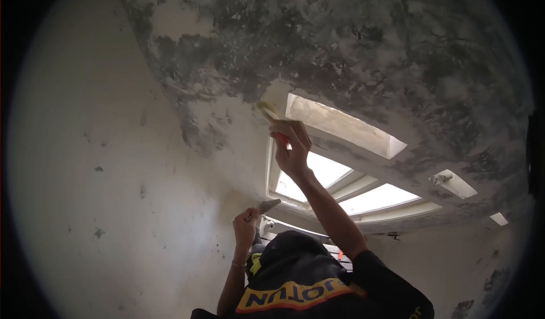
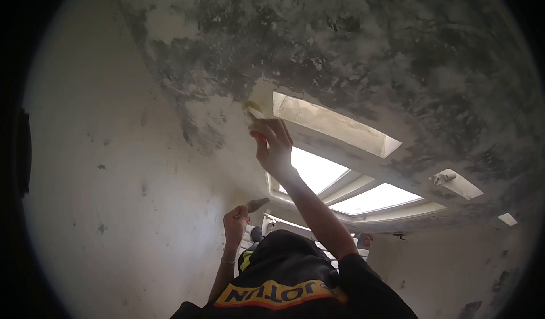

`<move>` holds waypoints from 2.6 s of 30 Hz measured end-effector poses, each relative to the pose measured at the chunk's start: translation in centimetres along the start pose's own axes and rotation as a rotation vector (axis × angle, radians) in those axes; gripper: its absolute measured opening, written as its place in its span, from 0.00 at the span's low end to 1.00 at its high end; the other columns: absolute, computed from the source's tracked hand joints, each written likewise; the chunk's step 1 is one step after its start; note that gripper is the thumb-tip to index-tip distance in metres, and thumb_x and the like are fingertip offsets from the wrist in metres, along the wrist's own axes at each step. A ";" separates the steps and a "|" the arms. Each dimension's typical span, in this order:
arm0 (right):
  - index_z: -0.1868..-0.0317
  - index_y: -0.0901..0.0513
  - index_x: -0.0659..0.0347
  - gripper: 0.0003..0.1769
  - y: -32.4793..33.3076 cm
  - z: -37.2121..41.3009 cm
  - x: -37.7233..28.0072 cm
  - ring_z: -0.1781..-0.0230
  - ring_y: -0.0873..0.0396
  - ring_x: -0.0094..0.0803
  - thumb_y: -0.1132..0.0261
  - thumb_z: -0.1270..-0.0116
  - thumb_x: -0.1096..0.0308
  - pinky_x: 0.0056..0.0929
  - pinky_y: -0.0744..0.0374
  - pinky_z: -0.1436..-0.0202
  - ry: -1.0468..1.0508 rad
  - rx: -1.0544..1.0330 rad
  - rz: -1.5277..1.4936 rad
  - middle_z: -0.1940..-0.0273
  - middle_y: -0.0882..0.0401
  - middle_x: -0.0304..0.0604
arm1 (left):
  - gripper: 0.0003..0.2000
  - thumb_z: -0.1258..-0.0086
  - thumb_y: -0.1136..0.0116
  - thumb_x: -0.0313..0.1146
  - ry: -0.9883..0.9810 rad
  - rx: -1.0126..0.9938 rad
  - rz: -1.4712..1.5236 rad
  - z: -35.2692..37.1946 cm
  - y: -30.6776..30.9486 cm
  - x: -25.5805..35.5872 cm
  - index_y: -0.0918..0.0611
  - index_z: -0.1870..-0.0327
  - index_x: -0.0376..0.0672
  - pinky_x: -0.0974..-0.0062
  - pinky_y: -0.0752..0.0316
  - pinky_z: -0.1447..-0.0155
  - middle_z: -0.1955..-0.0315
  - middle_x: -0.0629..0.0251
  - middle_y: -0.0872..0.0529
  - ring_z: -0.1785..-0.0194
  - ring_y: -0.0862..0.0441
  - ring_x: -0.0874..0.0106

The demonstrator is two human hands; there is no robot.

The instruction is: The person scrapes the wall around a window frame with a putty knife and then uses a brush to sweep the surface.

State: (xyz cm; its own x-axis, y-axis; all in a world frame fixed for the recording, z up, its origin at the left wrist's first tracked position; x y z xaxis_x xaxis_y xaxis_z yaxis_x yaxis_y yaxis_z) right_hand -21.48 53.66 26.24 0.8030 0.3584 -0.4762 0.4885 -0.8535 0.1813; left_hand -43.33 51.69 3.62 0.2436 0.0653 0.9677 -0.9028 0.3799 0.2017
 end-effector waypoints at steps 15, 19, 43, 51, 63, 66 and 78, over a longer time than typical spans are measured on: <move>0.59 0.21 0.61 0.03 15.2 5.4 -0.4 0.51 0.24 0.36 0.41 0.30 0.76 0.38 0.23 0.45 -0.016 0.635 0.624 0.58 0.27 0.42 | 0.14 0.26 0.41 0.37 0.032 -0.040 -0.095 -1.3 0.8 4.8 0.17 0.61 0.31 0.77 0.37 0.70 0.82 0.72 0.25 0.74 0.34 0.83; 0.65 0.19 0.58 0.11 10.8 4.8 1.3 0.48 0.23 0.42 0.35 0.45 0.85 0.42 0.21 0.46 0.018 0.560 0.596 0.57 0.30 0.42 | 0.13 0.26 0.41 0.36 0.076 -0.103 -0.047 -1.4 -0.3 7.5 0.16 0.60 0.30 0.78 0.37 0.69 0.81 0.73 0.26 0.73 0.34 0.84; 0.51 0.27 0.71 0.11 25.0 7.9 3.9 0.46 0.21 0.42 0.42 0.27 0.71 0.44 0.15 0.42 -0.418 0.762 -0.021 0.48 0.23 0.56 | 0.14 0.23 0.46 0.38 -0.077 -0.368 -0.123 -1.6 -6.9 0.4 0.18 0.69 0.41 0.81 0.53 0.85 0.90 0.82 0.38 0.89 0.45 0.88; 0.61 0.22 0.68 0.04 35.1 10.4 -1.6 0.53 0.19 0.39 0.42 0.33 0.77 0.34 0.15 0.51 -0.279 1.298 0.489 0.54 0.20 0.48 | 0.14 0.23 0.45 0.39 -0.055 -0.344 -0.117 -1.7 -8.0 0.8 0.16 0.66 0.40 0.80 0.53 0.85 0.90 0.82 0.39 0.90 0.45 0.88; 0.61 0.19 0.64 0.12 14.7 7.2 1.8 0.60 0.17 0.33 0.33 0.43 0.87 0.27 0.18 0.59 -0.452 0.283 -0.068 0.60 0.18 0.48 | 0.14 0.23 0.45 0.40 -0.055 -0.389 -0.096 0.2 -9.7 2.1 0.17 0.67 0.40 0.81 0.54 0.85 0.90 0.82 0.38 0.90 0.46 0.89; 0.58 0.19 0.63 0.12 17.5 8.8 0.7 0.58 0.17 0.31 0.34 0.41 0.86 0.23 0.19 0.60 -0.375 0.420 0.005 0.55 0.19 0.49 | 0.14 0.23 0.44 0.38 0.017 -0.349 -0.074 0.0 -8.0 2.7 0.19 0.70 0.39 0.81 0.53 0.83 0.88 0.82 0.38 0.86 0.45 0.89; 0.64 0.16 0.59 0.14 28.9 12.8 1.5 0.54 0.15 0.45 0.39 0.50 0.83 0.37 0.15 0.53 0.006 0.200 0.643 0.60 0.18 0.49 | 0.14 0.23 0.44 0.39 0.209 -0.178 0.091 -0.4 -5.9 2.1 0.20 0.69 0.40 0.80 0.55 0.89 0.88 0.80 0.36 0.91 0.46 0.87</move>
State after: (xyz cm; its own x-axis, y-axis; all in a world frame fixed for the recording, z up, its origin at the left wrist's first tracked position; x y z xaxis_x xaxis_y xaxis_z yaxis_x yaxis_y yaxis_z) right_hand -10.50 24.69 19.74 0.9152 -0.2433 -0.3214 -0.1601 -0.9511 0.2642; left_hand -37.32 49.94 4.36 0.2489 0.2886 0.9245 -0.8525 0.5184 0.0677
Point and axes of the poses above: each hand's wrist, its own z-axis away from the middle knuckle, its own y-axis out of the back of the hand, x = y × z, the point moved 6 cm from there along -z, towards the middle knuckle
